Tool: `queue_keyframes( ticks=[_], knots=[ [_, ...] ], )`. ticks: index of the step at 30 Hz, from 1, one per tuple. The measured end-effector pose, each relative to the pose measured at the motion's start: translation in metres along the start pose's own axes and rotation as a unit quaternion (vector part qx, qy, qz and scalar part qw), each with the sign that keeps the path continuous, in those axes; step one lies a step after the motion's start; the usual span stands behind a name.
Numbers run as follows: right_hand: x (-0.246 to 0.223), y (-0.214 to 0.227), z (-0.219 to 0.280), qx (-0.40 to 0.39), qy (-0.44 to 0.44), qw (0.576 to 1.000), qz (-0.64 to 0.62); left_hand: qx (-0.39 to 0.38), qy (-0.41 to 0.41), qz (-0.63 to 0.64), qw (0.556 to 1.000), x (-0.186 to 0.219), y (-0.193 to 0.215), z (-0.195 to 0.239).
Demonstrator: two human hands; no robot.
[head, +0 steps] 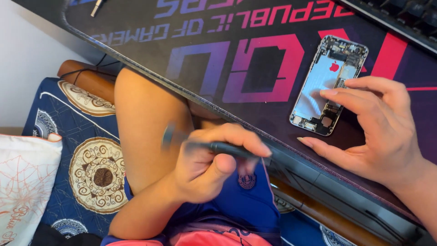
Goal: The person disassembles a white smartphone using a screwdriver and tweezers, removing screws and internal components. They then reassemble the phone, securing the back cover and tightening screws.
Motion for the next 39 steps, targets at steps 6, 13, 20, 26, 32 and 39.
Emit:
queue_keyframes(
  ticks=[6,13,20,26,32,39],
  knots=[
    [0.001,-0.001,0.000,-0.019,-0.005,1.000,0.004,0.106,-0.051,-0.383,0.916,-0.012,0.028,-0.012],
    [0.004,-0.002,0.000,-0.025,0.000,1.000,-0.016,0.110,-0.136,-0.510,0.842,-0.008,0.019,-0.019],
    [0.003,-0.003,0.003,-0.037,-0.026,0.999,-0.015,0.100,-0.133,-0.558,0.813,-0.002,0.014,-0.022],
    [0.002,-0.001,-0.001,-0.036,-0.003,0.999,-0.010,0.100,-0.141,-0.565,0.807,0.002,0.011,-0.023],
    [0.004,-0.003,0.005,-0.030,-0.006,1.000,-0.006,0.117,-0.142,-0.546,0.818,-0.002,0.013,-0.021],
    [-0.005,0.004,-0.015,-0.056,0.102,0.993,-0.024,0.131,-0.079,-0.204,0.967,-0.038,0.000,-0.015]
  ],
)
Point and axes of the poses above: each hand's wrist, its own z-axis away from the middle knuckle, its own y-axis out of the back of the hand, x = y × z, the point moved 5 cm from there along -z, towards the middle knuckle, and after that the axes turned 7 degrees about y, right-handed, at the moved point
